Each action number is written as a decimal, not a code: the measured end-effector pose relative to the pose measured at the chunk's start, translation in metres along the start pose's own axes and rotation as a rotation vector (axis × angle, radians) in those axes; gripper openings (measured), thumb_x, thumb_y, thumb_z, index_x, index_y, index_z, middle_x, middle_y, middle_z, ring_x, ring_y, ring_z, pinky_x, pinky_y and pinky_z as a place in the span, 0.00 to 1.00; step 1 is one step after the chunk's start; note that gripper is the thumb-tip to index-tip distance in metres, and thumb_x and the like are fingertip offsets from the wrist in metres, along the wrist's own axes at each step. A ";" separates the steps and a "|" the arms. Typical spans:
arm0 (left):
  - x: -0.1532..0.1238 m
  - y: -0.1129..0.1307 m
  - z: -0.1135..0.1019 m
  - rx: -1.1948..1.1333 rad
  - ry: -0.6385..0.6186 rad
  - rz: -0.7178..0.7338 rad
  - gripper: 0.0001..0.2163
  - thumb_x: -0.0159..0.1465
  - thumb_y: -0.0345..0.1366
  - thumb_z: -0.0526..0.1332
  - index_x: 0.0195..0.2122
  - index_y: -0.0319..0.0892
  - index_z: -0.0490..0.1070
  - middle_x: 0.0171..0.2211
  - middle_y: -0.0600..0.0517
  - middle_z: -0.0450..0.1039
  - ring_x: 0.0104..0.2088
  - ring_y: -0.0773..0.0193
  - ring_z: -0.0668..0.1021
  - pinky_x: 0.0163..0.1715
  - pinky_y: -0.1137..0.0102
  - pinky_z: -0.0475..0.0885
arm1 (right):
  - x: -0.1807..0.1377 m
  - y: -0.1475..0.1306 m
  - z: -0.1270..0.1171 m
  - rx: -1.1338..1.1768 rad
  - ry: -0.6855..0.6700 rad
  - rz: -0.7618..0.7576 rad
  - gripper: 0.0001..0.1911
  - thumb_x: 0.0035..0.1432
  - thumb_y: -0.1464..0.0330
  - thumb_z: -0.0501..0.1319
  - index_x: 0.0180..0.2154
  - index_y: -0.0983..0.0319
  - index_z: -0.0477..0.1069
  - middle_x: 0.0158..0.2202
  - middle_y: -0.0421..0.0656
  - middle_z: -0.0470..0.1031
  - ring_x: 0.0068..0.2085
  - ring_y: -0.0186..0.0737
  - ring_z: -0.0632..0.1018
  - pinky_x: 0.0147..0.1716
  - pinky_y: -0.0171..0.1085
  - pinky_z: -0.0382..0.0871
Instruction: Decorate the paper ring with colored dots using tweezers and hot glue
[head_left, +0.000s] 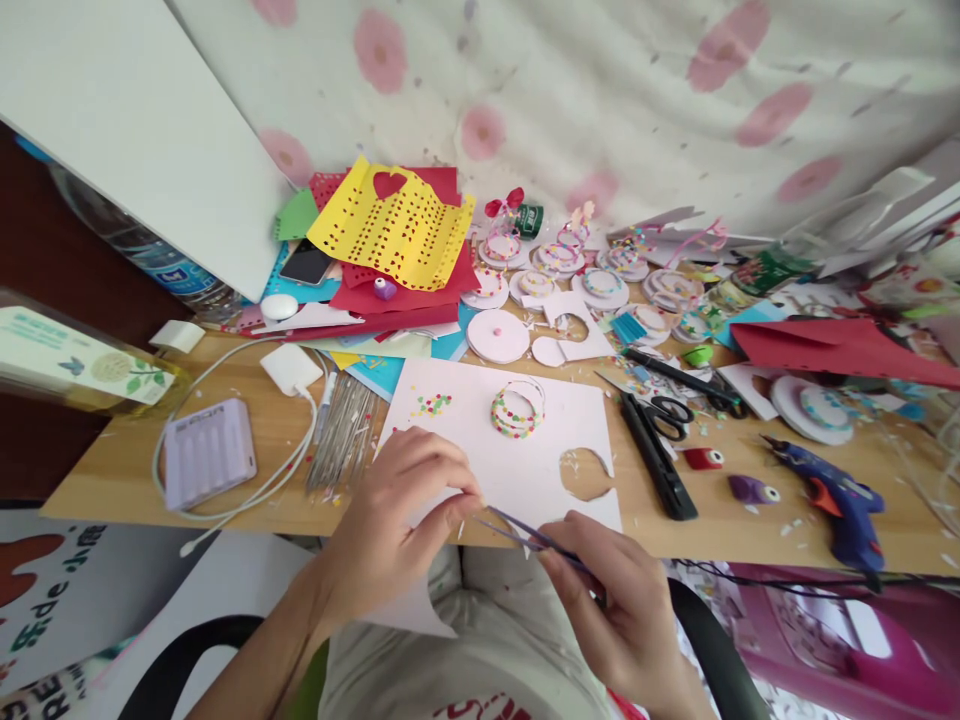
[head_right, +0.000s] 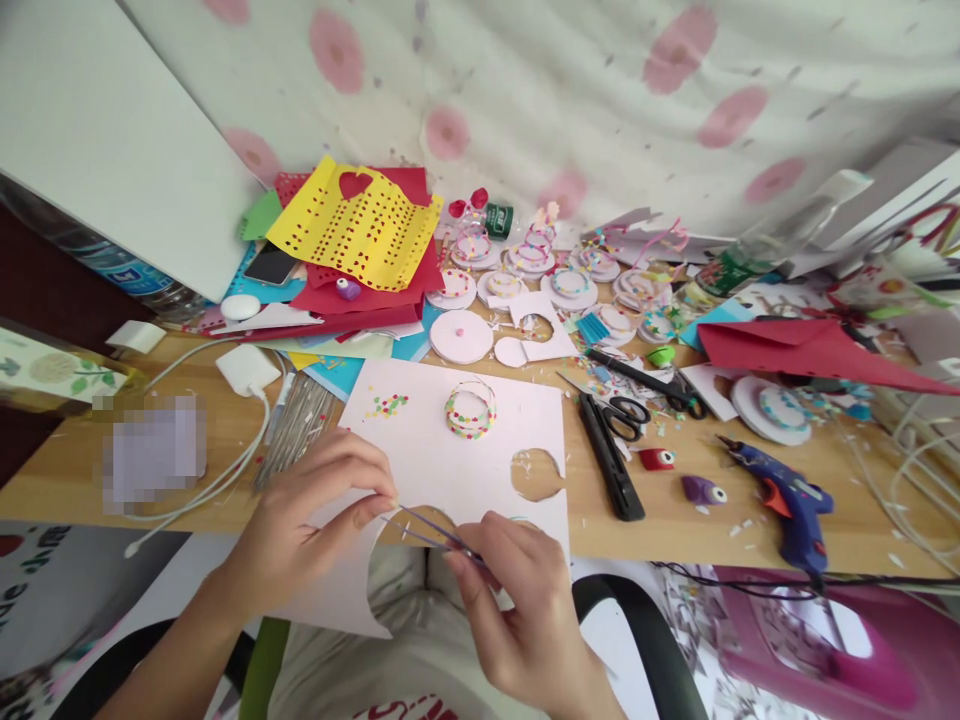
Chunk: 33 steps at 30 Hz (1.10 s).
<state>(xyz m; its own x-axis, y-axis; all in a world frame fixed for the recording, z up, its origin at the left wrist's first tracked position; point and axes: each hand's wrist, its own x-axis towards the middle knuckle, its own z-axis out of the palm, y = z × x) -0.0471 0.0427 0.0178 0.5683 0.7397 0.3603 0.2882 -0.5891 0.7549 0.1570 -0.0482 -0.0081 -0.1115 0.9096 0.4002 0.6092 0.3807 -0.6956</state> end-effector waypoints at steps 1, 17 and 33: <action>0.000 0.001 0.000 0.065 0.009 0.032 0.06 0.66 0.25 0.60 0.34 0.41 0.72 0.32 0.51 0.74 0.36 0.61 0.73 0.40 0.66 0.65 | 0.000 -0.001 0.000 -0.021 0.007 -0.016 0.04 0.63 0.75 0.57 0.37 0.62 0.68 0.24 0.38 0.69 0.23 0.32 0.69 0.23 0.33 0.61; -0.005 0.006 -0.011 0.259 -0.054 0.092 0.07 0.67 0.23 0.56 0.36 0.41 0.69 0.35 0.51 0.74 0.37 0.61 0.72 0.42 0.64 0.62 | 0.005 -0.006 -0.007 -0.072 0.001 -0.069 0.05 0.63 0.76 0.57 0.39 0.61 0.68 0.25 0.40 0.72 0.24 0.33 0.72 0.23 0.33 0.64; -0.008 0.003 -0.007 0.251 0.078 0.140 0.07 0.64 0.25 0.62 0.38 0.45 0.72 0.34 0.52 0.77 0.36 0.61 0.76 0.42 0.63 0.68 | 0.004 -0.015 -0.010 -0.062 -0.029 -0.033 0.06 0.64 0.75 0.55 0.40 0.61 0.69 0.27 0.41 0.74 0.25 0.34 0.74 0.23 0.33 0.65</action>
<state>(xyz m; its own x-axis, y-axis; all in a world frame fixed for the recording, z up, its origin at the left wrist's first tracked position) -0.0563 0.0371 0.0205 0.5576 0.6630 0.4995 0.3987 -0.7417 0.5394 0.1557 -0.0516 0.0101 -0.1543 0.9017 0.4039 0.6523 0.4000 -0.6438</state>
